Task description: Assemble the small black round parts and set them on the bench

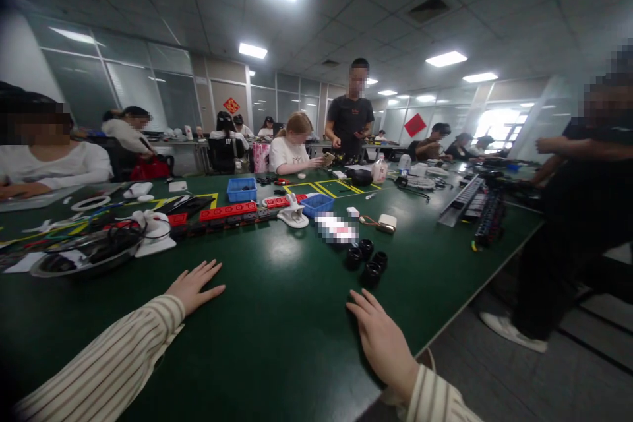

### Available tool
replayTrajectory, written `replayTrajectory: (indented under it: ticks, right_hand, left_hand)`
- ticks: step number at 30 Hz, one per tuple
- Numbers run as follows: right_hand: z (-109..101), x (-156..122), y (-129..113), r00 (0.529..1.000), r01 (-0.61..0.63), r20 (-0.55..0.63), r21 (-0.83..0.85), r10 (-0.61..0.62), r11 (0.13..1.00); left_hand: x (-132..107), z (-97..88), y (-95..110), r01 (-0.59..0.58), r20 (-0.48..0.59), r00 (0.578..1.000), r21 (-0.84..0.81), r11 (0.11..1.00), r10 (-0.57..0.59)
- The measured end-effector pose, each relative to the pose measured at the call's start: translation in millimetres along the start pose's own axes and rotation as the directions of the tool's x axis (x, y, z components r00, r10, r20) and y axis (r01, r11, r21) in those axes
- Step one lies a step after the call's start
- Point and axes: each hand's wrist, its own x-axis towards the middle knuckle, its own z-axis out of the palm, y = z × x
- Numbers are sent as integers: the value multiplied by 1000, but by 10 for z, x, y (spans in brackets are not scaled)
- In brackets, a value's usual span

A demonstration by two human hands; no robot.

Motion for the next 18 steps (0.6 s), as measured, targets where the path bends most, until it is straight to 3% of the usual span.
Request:
replayTrajectory:
  ticks: [7,10,12,14,15,16,18]
  right_hand:
    - [-29,-248,747,985,-105,-140,-37,99,994]
    - [-191,-125,1135,972,-153,-172,60,161,986]
    - [-366,52,1333,952,-240,-145,197,271,950]
    - [-526,287,1450,887,-329,-175,409,427,851]
    - [-576,414,1477,823,-335,-221,555,524,761]
    - [-596,541,1488,730,-293,-284,692,622,659]
    - [-547,768,1476,607,-225,-351,784,713,578]
  left_hand:
    - [-19,4,9,13,15,1000,38,999,-13]
    - [-14,17,4,15,12,1000,52,999,-15]
    - [-11,17,1,11,12,1000,44,999,-12]
    - [-15,9,1,10,16,1000,33,999,-10]
    - [-21,3,3,9,17,1000,28,1000,-10]
    - [-27,-3,5,9,19,1000,25,1000,-9]
    - [-40,-13,11,7,19,1000,19,1000,-8]
